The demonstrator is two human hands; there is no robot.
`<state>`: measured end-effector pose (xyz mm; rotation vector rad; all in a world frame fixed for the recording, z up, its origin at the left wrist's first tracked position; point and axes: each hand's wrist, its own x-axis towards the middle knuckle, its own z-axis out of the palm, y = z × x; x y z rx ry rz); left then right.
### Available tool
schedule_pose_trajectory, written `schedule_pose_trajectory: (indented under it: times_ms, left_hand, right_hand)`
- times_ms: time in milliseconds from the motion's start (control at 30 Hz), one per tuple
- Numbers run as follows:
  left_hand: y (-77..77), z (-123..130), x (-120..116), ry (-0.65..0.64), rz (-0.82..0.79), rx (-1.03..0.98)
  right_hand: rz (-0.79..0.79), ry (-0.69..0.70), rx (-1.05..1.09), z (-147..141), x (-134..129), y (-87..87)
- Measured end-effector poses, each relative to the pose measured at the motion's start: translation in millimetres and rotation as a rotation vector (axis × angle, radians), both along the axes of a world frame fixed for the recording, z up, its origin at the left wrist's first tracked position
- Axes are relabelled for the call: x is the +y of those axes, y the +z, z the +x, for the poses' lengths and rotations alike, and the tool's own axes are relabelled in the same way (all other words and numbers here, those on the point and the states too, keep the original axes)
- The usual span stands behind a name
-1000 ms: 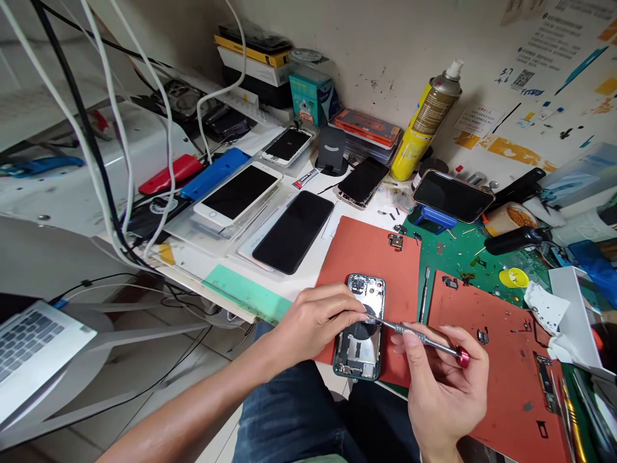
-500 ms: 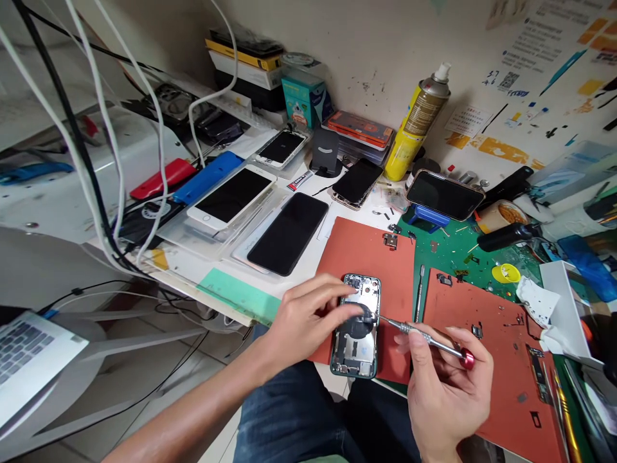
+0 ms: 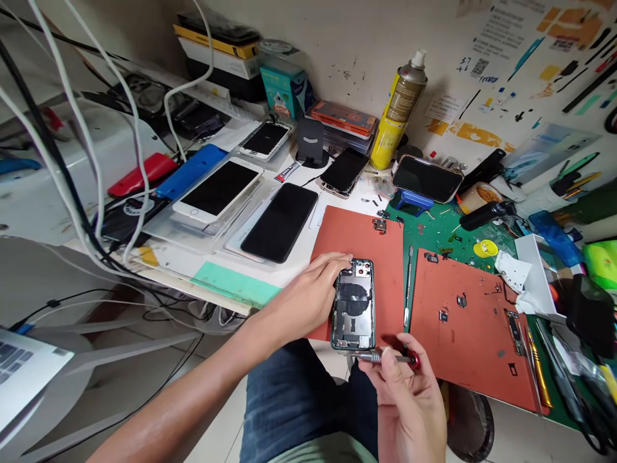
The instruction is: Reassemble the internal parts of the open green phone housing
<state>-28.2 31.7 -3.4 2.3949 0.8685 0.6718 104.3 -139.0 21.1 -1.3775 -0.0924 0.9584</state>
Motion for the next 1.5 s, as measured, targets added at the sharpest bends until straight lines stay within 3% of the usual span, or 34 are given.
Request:
schedule_pose_trajectory:
  times_ms: [233,367,500,633,767,933,1067,1367,1500]
  left_hand:
    - [8.9,-14.2,0.9,-0.22,0.018,0.172]
    - [0.8,-7.1,1.3,-0.156,0.114,0.161]
    - [-8.5,1.2,1.3,-0.102,0.181,0.131]
    - [-9.8,0.0,-0.5,-0.096,0.237,0.133]
    - [-7.5,-1.4,-1.4,-0.087,0.206,0.148]
    - [-2.9,1.9,1.3,-0.07,0.085,0.13]
    - [0.4,2.4,3.0,-0.071,0.014,0.113]
    - [4.6,2.8,4.9,-0.092,-0.016,0.119]
    - [5.0,3.9,4.3,-0.084,-0.017,0.125]
  right_hand:
    - [0.073,0.092,-0.083,12.6,2.6,23.0]
    - [0.075,0.116,-0.074,18.1,3.9,27.1]
    - [0.08,0.148,-0.243,46.6,-2.9,23.6]
    - [0.211,-0.003,-0.548,75.8,4.5,28.5]
    - [0.256,-0.204,-0.851,76.7,35.2,32.6]
    - [0.488,0.082,-1.199,85.9,63.9,18.7]
    - [0.5,0.244,-1.359,102.8,72.2,9.9]
    - [0.534,0.4,-1.685,104.9,104.2,14.3]
    - [0.474,0.431,-1.733,102.4,106.9,8.4]
